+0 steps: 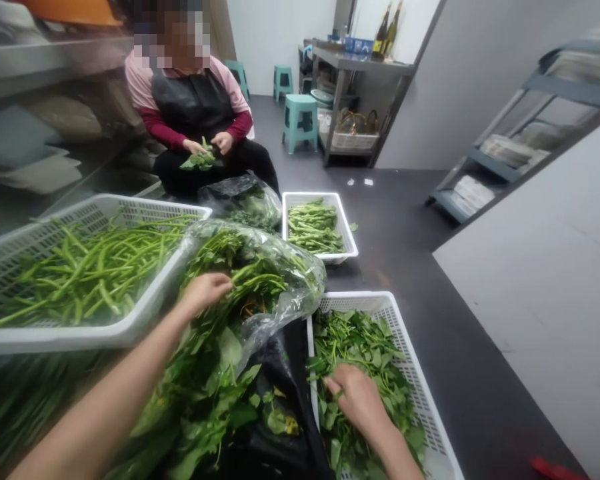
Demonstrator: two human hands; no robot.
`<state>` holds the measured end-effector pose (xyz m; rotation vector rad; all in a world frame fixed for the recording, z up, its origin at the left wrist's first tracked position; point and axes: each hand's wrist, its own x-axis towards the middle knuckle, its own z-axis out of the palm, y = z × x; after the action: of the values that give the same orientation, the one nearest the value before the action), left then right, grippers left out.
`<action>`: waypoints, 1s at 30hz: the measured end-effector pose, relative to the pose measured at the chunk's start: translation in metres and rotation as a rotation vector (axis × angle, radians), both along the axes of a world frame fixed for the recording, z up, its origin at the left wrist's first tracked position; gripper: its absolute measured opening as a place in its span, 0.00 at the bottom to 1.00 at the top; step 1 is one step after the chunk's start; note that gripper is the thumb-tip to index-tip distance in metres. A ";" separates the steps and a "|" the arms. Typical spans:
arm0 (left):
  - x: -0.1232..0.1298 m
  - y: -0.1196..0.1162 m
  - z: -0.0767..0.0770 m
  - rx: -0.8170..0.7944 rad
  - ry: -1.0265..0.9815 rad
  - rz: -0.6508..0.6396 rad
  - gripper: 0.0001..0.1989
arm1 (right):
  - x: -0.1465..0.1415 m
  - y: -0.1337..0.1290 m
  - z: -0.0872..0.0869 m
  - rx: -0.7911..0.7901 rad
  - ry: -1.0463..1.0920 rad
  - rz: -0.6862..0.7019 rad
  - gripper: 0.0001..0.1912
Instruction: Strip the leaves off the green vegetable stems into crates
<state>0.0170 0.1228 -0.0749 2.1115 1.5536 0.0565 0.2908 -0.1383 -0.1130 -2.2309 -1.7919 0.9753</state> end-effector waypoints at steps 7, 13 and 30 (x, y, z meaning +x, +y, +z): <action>-0.053 -0.054 0.078 -0.238 -1.007 0.495 0.14 | -0.068 0.069 0.055 0.173 0.871 0.131 0.20; -0.053 -0.102 0.093 -0.248 -1.099 0.577 0.16 | -0.119 0.089 0.100 0.673 1.068 -0.132 0.09; -0.030 -0.144 0.077 -0.254 -1.385 0.636 0.20 | -0.164 0.111 0.075 0.202 1.313 -0.319 0.09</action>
<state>-0.0134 -0.0212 0.0017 0.8034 1.0910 1.1700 0.1266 -0.0277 -0.0375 -1.0969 -0.8250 1.5164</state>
